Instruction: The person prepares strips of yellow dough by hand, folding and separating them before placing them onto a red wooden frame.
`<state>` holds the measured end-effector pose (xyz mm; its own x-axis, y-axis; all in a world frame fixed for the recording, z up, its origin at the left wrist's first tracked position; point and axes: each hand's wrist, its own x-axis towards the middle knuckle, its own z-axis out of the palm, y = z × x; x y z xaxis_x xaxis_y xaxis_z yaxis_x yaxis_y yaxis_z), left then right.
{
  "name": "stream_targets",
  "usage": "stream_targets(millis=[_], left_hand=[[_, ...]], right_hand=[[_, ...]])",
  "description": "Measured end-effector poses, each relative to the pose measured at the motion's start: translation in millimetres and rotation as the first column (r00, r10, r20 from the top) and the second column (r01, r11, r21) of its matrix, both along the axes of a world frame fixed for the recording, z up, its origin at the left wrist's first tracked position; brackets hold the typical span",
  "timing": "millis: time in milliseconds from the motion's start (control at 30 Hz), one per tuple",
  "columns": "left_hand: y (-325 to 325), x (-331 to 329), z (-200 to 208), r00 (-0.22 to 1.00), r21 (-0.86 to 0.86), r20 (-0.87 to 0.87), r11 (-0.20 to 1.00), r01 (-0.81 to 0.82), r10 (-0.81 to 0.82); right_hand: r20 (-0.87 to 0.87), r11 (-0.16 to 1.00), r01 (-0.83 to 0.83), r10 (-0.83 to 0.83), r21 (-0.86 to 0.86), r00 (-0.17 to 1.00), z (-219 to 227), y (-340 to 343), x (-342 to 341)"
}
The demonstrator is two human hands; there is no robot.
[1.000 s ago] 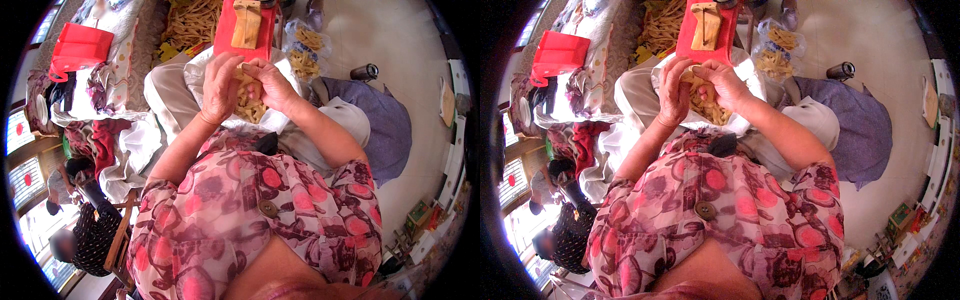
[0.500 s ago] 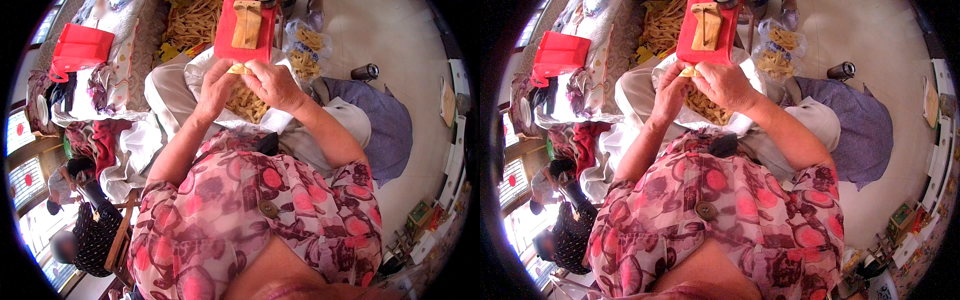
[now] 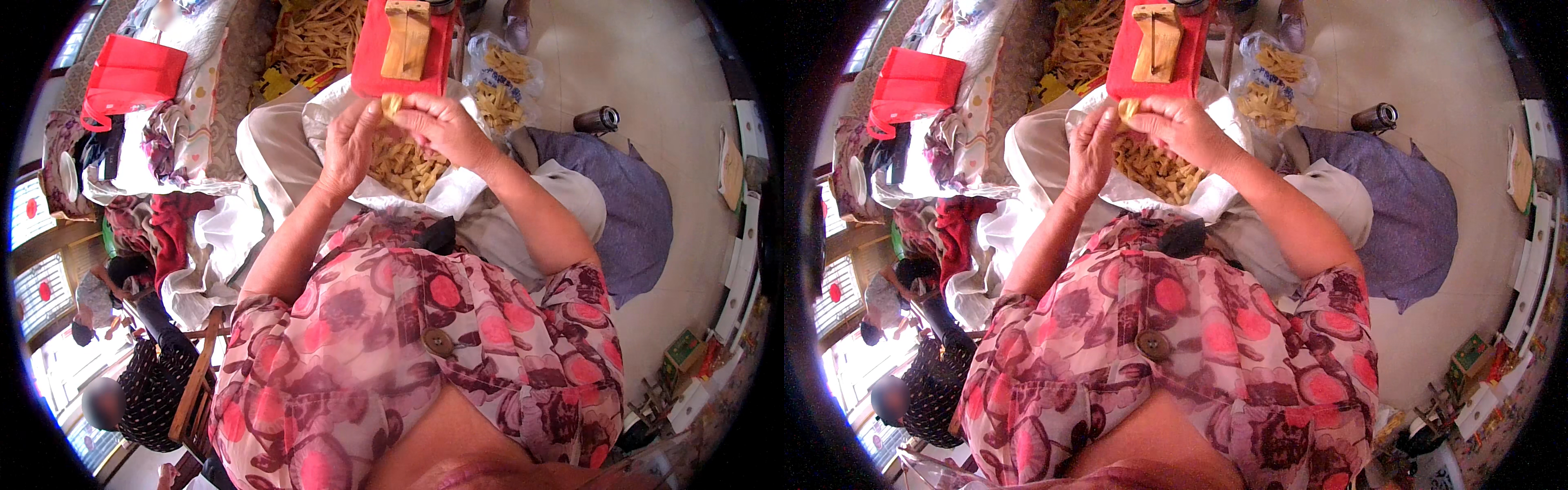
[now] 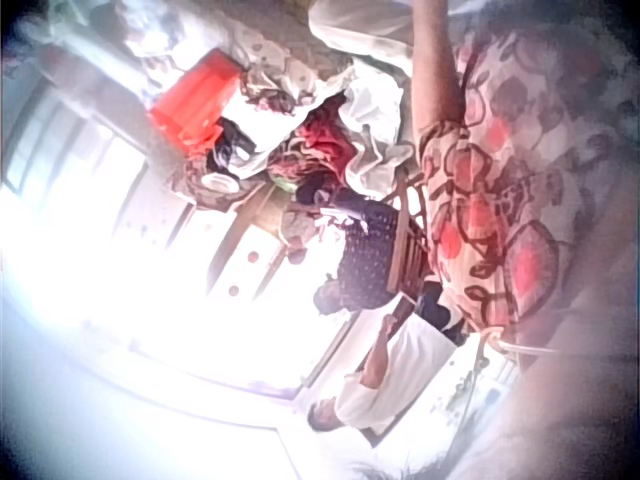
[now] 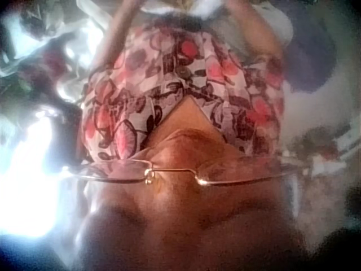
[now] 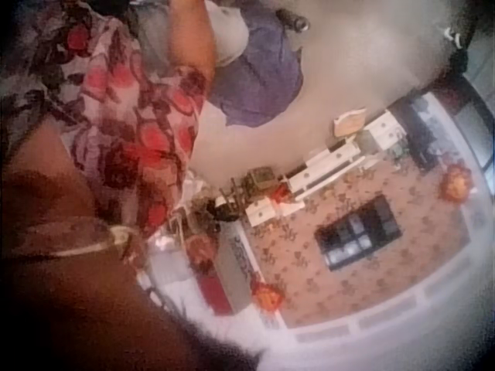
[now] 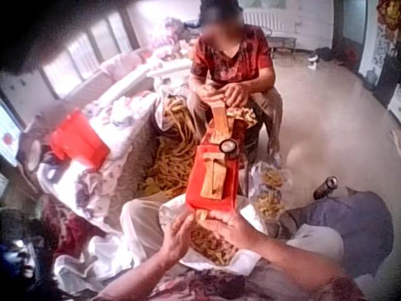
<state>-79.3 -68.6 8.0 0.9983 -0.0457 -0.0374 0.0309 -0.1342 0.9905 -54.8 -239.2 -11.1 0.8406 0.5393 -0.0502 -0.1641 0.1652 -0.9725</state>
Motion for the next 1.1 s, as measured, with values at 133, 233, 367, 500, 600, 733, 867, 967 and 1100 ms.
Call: stream_targets(millis=[133, 233, 367, 500, 600, 733, 867, 967, 1100], left_hand=[[-9, 0, 1, 0.996, 0.070, 0.083, 0.997, 0.037, -0.042], [-1, 6, -9, 0.998, 0.019, 0.044, 0.999, 0.039, -0.040], [-3, 3, 3, 0.994, 0.095, 0.076, 0.993, 0.073, -0.081], [-1, 0, 29, 0.991, 0.161, 0.118, 0.986, 0.044, -0.064], [8, 4, 29, 0.993, 0.315, 0.111, 0.949, -0.001, -0.036], [1, 2, 32, 0.784, 0.705, 0.550, 0.663, -0.251, -0.288], [-3, -9, 8, 0.930, 0.781, 0.106, 0.608, 0.141, -0.352], [1, -5, 8, 0.915, 0.831, 0.122, 0.544, 0.118, -0.385], [20, 13, -12, 0.836, 0.920, 0.182, 0.390, 0.041, -0.517]], right_hand=[[-0.245, 0.984, 0.119, -0.085, 0.130, 0.966, -1, -2, 2], [-0.436, 0.954, 0.192, -0.074, 0.232, 0.897, 0, 1, 1], [-0.587, 0.926, 0.353, -0.212, 0.136, 0.781, 7, -8, 15], [-0.542, 0.885, 0.365, -0.163, 0.290, 0.825, 3, -25, 29], [-0.418, 0.937, 0.263, -0.150, 0.228, 0.896, 6, -22, 23], [-0.232, 0.982, 0.158, -0.132, 0.100, 0.964, -9, -5, 11], [-0.235, 0.994, -0.009, 0.034, 0.107, 0.971, -15, 2, 3], [-0.177, 0.997, -0.061, 0.052, -0.048, 0.983, -22, 2, 7], [-0.113, 0.994, -0.090, 0.082, -0.063, 0.990, -26, 8, 3]])
